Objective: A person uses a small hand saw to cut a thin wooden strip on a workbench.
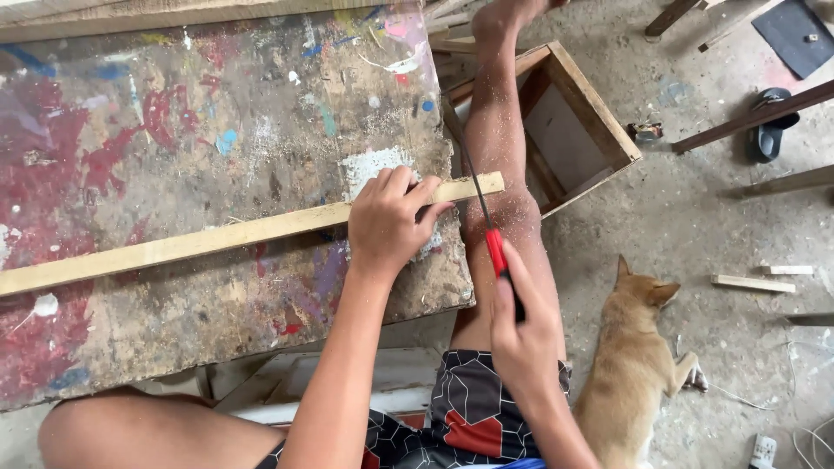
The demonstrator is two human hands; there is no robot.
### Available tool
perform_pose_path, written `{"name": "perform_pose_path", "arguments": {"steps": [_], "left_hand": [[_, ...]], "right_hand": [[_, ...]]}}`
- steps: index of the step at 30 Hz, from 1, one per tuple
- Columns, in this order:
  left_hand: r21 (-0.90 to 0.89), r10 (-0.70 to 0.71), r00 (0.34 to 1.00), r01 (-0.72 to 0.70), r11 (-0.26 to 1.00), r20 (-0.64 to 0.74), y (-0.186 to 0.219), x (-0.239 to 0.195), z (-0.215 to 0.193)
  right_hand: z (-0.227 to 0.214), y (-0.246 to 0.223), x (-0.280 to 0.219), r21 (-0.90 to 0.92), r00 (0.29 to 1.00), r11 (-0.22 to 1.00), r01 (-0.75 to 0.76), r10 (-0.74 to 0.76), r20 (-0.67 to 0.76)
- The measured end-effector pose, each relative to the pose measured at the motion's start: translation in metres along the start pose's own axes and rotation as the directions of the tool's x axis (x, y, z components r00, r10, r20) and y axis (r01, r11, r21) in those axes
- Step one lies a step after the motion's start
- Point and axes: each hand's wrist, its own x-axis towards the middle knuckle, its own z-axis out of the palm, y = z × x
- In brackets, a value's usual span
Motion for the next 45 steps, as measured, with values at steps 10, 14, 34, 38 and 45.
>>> {"name": "perform_pose_path", "arguments": {"steps": [10,14,34,38,45], "left_hand": [[-0.031,-0.009,1.0,0.009,0.999,-0.014,-0.002,-0.001,0.006],[-0.036,-0.005,1.0,0.005,0.999,-0.002,-0.002,-0.001,0.005],[-0.033,-0.03,0.999,0.028,0.999,-0.04,-0.007,0.007,0.009],[-0.079,-0.056,0.998,0.056,0.995,0.0,-0.009,0.005,0.011],[-0.007,-0.041,0.998,0.04,0.999,-0.053,-0.008,0.006,0.011]], "right_hand": [[-0.034,0.025,-0.073,0.049,0.984,0.984,-0.172,0.174,-0.049],[0.002,0.012,0.004,0.016,1.0,1.0,0.012,-0.012,0.003],[-0.008,0.007,-0.017,-0.03,1.0,1.0,-0.005,0.006,0.011],[0.025,-0.011,0.045,-0.07,0.994,0.998,0.003,-0.01,-0.105],[-0.019,-0.011,-0.024,0.033,0.978,0.978,-0.205,0.204,0.04]]}}
